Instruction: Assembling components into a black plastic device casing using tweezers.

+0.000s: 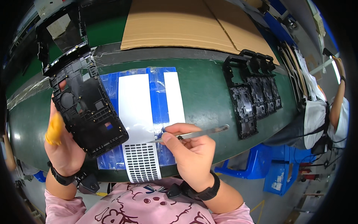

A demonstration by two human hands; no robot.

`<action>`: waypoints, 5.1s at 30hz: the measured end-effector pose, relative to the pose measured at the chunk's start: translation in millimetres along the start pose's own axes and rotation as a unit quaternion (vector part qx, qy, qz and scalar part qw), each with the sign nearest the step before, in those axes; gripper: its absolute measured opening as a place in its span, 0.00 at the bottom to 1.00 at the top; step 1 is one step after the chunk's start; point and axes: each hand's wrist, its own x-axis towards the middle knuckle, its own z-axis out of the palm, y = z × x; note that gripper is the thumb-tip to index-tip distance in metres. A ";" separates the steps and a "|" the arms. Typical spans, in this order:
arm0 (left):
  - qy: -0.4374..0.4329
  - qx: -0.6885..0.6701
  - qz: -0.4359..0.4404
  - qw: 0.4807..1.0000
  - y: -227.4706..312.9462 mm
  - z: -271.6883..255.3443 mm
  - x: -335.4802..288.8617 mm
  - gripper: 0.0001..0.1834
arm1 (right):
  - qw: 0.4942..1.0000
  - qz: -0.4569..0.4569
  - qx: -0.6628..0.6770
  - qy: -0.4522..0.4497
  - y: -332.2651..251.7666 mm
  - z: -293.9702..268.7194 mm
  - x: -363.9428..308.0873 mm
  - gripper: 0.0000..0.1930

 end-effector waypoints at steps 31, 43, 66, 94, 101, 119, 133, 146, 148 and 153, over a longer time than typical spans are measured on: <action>-0.054 -0.161 -0.233 0.958 -20.4 6.9 -15.5 0.19 | 0.987 -0.013 0.120 -0.102 -21.1 31.4 -12.6 0.09; -0.059 -0.073 -0.205 0.974 -20.8 7.5 -19.2 0.25 | 0.990 -0.020 0.106 -0.093 -13.4 37.6 -11.1 0.09; -0.061 -0.079 -0.199 0.975 -22.1 8.9 -20.2 0.25 | 0.988 -0.025 0.121 -0.094 -13.0 36.7 -10.3 0.09; 0.174 0.126 0.039 0.976 165.8 -237.8 97.0 0.17 | 0.983 -0.081 0.161 0.013 -20.5 -78.8 -6.1 0.08; 0.131 0.273 0.068 0.951 55.6 -120.4 90.1 0.07 | 0.973 -0.115 0.113 0.167 -20.6 -154.3 -37.6 0.08; -0.245 0.504 -0.102 0.822 -144.0 180.0 96.2 0.10 | 0.982 -0.133 0.126 0.052 -30.8 -104.8 -59.5 0.06; -0.027 0.113 0.008 0.993 1.3 11.9 33.9 0.13 | 0.996 0.016 0.054 -0.066 -1.9 -6.5 -13.8 0.07; 0.013 0.099 0.030 0.995 -2.4 -1.4 10.0 0.20 | 0.999 0.037 0.006 0.016 6.2 -1.2 -6.6 0.07; 0.019 0.069 -0.016 0.997 -4.3 3.3 11.5 0.20 | 0.999 0.042 0.004 0.017 4.8 -2.2 -4.9 0.07; 0.009 0.059 -0.029 0.998 -9.3 4.6 9.7 0.21 | 0.998 0.066 -0.007 0.005 4.1 -3.7 -3.6 0.07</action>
